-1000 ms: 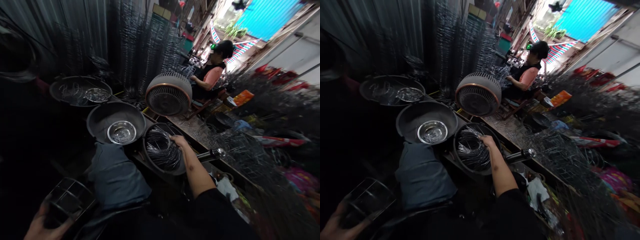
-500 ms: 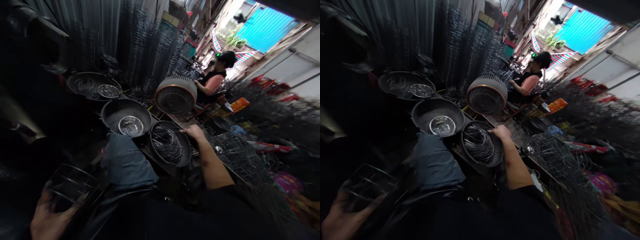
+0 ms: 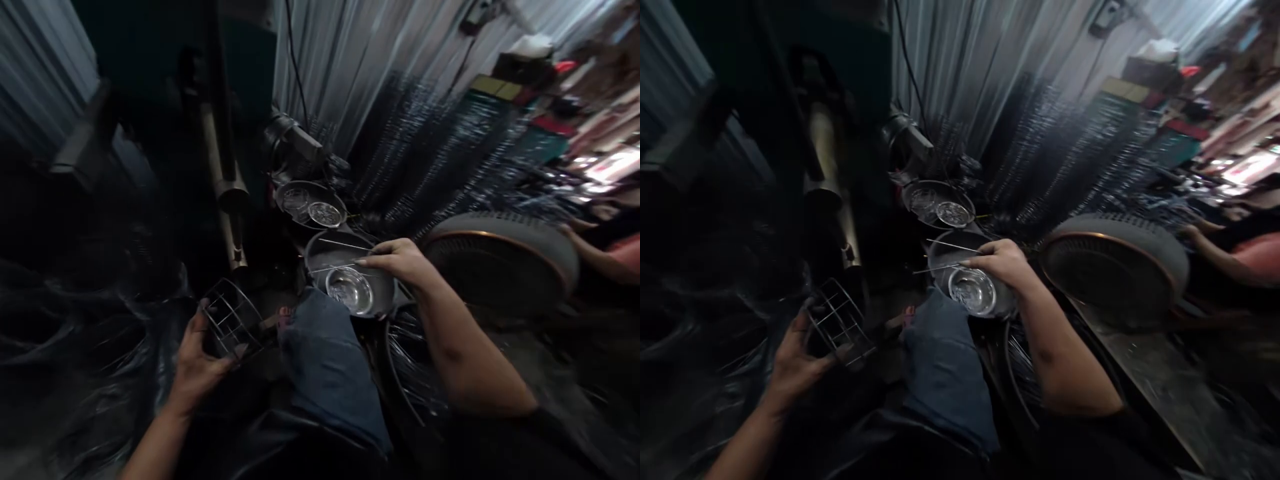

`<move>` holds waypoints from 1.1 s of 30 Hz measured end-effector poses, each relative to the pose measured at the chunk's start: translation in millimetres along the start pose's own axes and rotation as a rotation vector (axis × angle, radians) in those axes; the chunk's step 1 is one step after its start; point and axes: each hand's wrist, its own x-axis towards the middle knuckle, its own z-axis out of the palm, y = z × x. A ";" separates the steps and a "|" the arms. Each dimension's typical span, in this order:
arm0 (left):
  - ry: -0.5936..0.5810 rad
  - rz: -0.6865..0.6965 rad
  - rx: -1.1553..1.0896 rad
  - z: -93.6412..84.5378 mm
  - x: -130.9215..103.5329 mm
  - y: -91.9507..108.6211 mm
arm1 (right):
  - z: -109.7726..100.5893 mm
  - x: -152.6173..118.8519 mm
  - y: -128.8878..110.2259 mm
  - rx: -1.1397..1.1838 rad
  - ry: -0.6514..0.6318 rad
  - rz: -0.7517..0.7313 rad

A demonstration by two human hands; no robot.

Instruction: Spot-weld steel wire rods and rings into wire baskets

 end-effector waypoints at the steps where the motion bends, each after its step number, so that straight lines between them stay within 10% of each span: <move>1: 0.015 0.024 0.018 -2.1 3.1 0.6 | 15.7 14.5 -11.4 0.078 -0.064 -0.013; 11: 0.009 0.192 0.137 -12.5 39.5 8.2 | 104.8 85.8 -56.5 0.427 -0.425 -0.059; 33: 0.051 0.316 0.169 -16.6 72.8 -0.6 | 127.2 108.1 -64.7 0.590 -0.471 -0.047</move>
